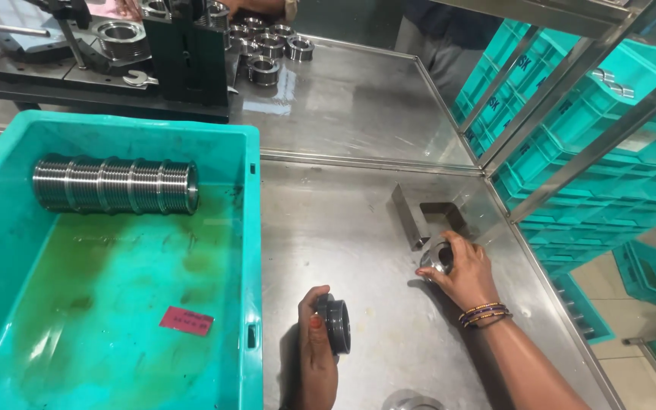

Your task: Assemble metal rings and grooved cylinders by hand.

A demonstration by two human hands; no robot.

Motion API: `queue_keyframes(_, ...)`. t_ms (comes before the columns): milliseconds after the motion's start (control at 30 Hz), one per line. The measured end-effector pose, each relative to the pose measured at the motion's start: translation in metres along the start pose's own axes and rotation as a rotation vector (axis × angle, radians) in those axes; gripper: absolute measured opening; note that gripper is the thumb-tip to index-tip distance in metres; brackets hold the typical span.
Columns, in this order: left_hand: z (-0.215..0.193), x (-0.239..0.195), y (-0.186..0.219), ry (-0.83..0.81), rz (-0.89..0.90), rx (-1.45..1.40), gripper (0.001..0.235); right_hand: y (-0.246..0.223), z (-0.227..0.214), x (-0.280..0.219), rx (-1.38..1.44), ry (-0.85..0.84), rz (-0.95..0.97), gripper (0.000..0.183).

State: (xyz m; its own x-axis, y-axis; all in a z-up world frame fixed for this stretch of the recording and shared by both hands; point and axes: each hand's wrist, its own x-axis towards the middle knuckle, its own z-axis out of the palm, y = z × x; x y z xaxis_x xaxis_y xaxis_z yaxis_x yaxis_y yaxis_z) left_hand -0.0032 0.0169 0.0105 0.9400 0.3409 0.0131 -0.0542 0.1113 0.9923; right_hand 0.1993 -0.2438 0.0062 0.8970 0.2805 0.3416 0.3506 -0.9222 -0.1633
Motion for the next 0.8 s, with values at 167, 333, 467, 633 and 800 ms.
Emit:
queue_keyframes(167,0.002,0.004,-0.006,0.006,-0.021,-0.02,0.075,0.021,0.023,0.015,-0.003,0.123,-0.06,0.084)
queue_keyframes(333,0.003,0.006,-0.007,-0.009,-0.054,0.063,0.082,0.04,0.043,0.031,-0.021,0.314,-0.161,0.06)
queue_keyframes(467,0.003,0.007,-0.012,-0.005,-0.062,0.068,0.083,0.036,0.051,0.051,0.017,0.327,-0.134,0.056)
queue_keyframes(633,0.004,0.009,-0.017,0.012,-0.039,0.039,0.089,0.037,0.059,0.064,-0.022,0.321,-0.075,0.053)
queue_keyframes(800,0.002,0.01,-0.017,0.001,-0.062,0.045,0.092,0.031,0.043,0.047,-0.089,0.23,-0.147,0.054)
